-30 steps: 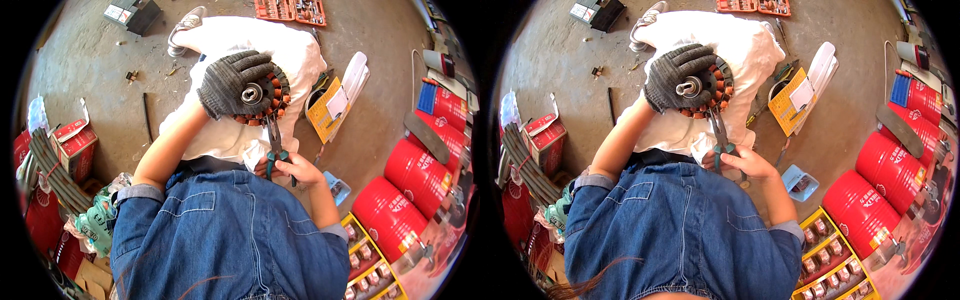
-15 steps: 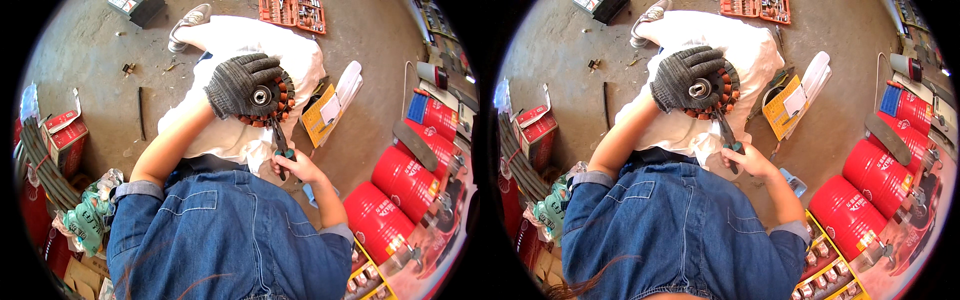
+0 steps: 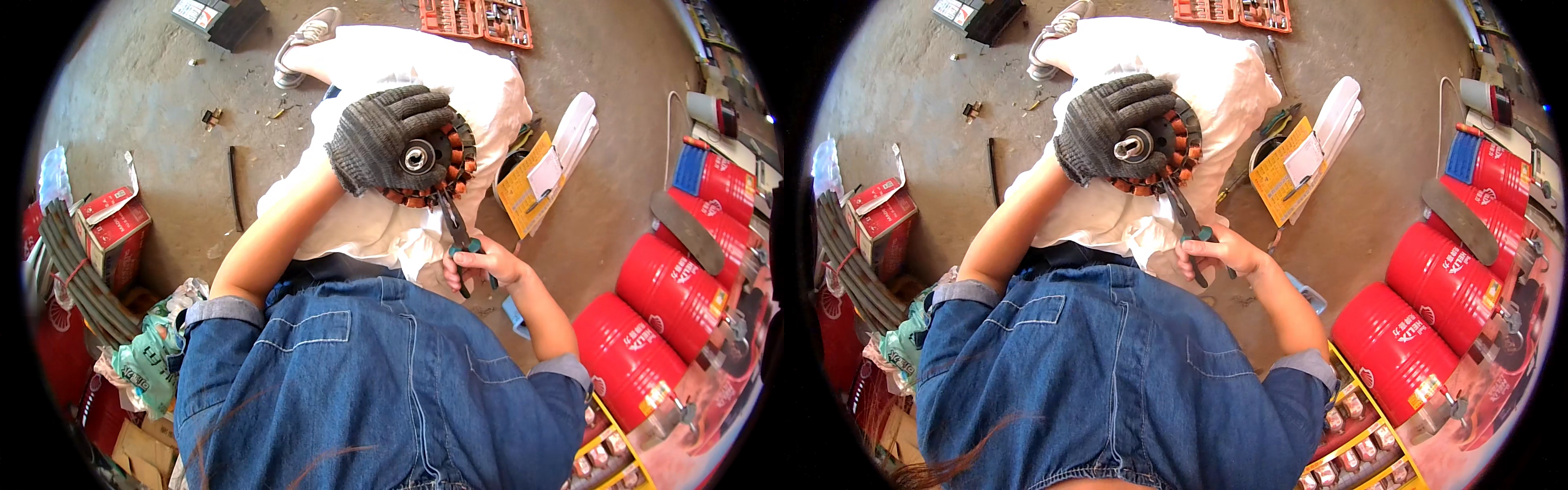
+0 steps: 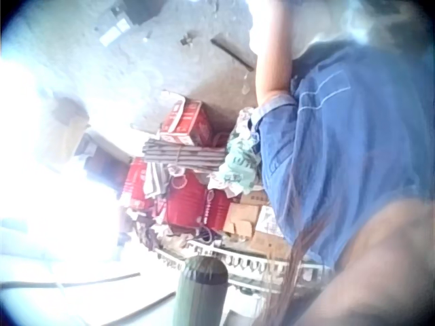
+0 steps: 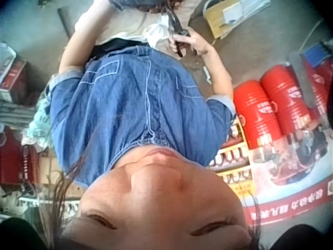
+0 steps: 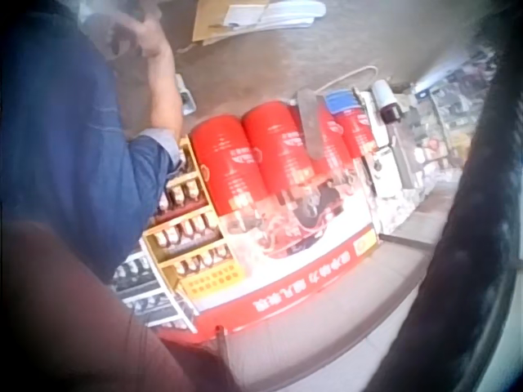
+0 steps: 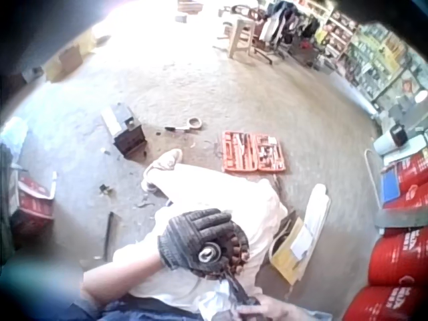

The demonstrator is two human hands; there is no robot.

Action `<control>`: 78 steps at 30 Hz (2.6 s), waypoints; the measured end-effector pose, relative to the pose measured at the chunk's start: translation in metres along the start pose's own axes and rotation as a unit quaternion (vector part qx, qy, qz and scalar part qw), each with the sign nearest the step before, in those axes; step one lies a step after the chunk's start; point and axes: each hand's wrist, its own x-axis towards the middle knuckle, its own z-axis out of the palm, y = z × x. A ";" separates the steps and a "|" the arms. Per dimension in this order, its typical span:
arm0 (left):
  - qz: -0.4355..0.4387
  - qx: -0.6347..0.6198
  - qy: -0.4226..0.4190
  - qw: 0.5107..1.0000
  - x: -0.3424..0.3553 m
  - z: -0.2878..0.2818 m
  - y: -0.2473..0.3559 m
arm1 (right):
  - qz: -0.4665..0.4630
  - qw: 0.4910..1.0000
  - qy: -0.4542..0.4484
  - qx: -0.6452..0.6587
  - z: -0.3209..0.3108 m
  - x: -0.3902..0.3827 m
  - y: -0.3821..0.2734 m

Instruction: The person sits on the floor in a workshop and uses pliers to adjust copper windings on a motor stator. They pause to write on a notepad before resuming the mechanical adjustment of the component.

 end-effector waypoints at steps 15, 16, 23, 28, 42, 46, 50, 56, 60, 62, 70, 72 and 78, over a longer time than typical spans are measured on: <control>-0.006 -0.012 0.009 1.000 -0.001 0.001 0.001 | -0.021 0.995 -0.081 0.053 0.001 0.004 0.010; -0.004 -0.008 0.011 1.000 -0.001 0.001 0.001 | -0.030 0.997 -0.058 0.033 0.007 0.002 0.010; -0.004 0.012 -0.002 1.000 -0.001 0.001 -0.002 | -0.037 0.990 -0.110 0.076 0.012 -0.014 0.024; -0.010 -0.003 -0.003 1.000 -0.001 0.001 0.000 | -0.041 0.985 -0.120 0.117 -0.006 -0.017 0.027; -0.023 -0.019 0.004 1.000 -0.004 0.003 -0.001 | -0.052 0.981 -0.180 0.054 -0.013 -0.007 0.026; -0.022 -0.019 0.004 1.000 -0.004 0.003 -0.002 | -0.044 0.980 -0.194 -0.027 -0.015 -0.008 0.020; -0.002 -0.013 0.008 1.000 -0.001 0.001 -0.001 | -0.077 0.975 -0.191 -0.085 -0.008 -0.009 0.015; -0.021 -0.012 -0.005 1.000 -0.003 0.003 -0.002 | -0.022 0.983 -0.169 -0.063 -0.009 -0.011 0.012; -0.014 -0.011 0.003 1.000 0.000 0.001 0.002 | -0.018 0.981 -0.186 -0.052 -0.010 -0.008 0.011; -0.007 -0.012 0.009 1.000 0.000 0.001 0.002 | -0.007 0.980 -0.195 -0.036 -0.011 -0.007 0.009; -0.018 -0.019 0.004 1.000 -0.002 0.001 0.000 | -0.016 0.971 -0.240 0.019 -0.023 -0.001 0.014; -0.018 -0.009 0.006 1.000 -0.002 0.003 0.000 | -0.026 0.970 -0.241 0.024 -0.022 -0.002 0.017; -0.006 -0.021 0.007 1.000 0.000 -0.001 -0.001 | -0.032 0.973 -0.227 0.017 -0.025 -0.002 0.020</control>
